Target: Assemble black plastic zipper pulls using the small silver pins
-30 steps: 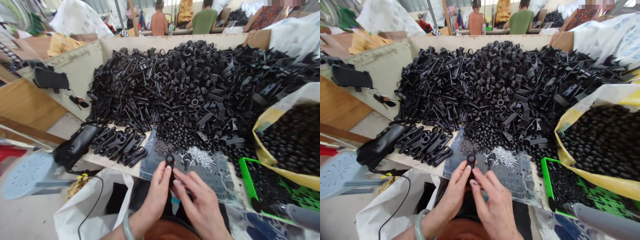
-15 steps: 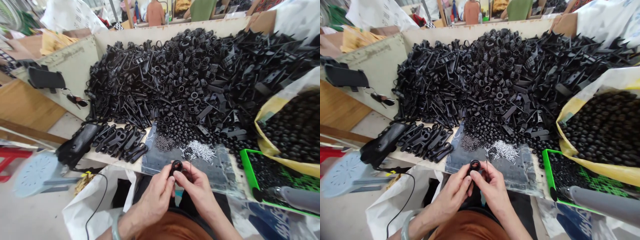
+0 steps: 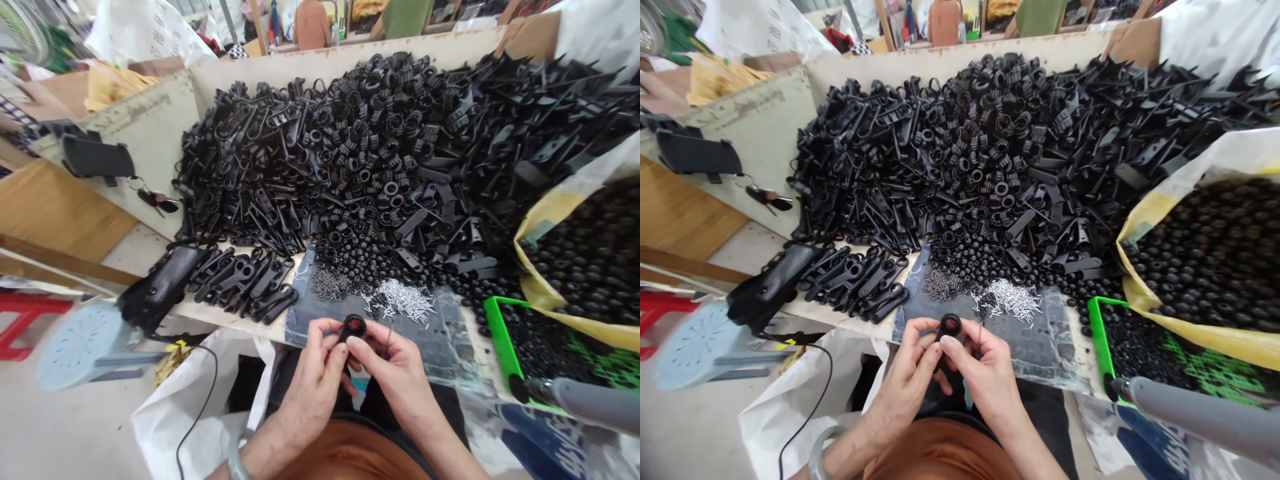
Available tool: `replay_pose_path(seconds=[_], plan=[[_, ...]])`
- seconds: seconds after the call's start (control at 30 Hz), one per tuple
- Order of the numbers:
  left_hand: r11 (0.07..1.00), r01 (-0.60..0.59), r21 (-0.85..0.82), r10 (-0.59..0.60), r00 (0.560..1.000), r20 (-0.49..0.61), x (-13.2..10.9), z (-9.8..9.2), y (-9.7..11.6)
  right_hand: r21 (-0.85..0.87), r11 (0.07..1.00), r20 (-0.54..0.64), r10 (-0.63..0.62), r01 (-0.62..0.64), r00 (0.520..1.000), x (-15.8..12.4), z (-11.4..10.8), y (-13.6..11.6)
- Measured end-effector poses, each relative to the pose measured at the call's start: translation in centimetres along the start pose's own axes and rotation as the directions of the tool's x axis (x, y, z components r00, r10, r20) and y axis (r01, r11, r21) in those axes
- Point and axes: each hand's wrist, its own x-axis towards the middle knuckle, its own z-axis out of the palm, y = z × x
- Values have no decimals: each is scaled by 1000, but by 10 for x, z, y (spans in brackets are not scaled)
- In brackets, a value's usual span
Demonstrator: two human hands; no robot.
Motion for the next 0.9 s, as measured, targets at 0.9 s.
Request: replay_pose_path(seconds=[0.9], plan=[[985, -167, 38, 168, 985, -32, 5, -9, 14, -294, 924, 138, -211, 243, 968, 0, -11, -7]])
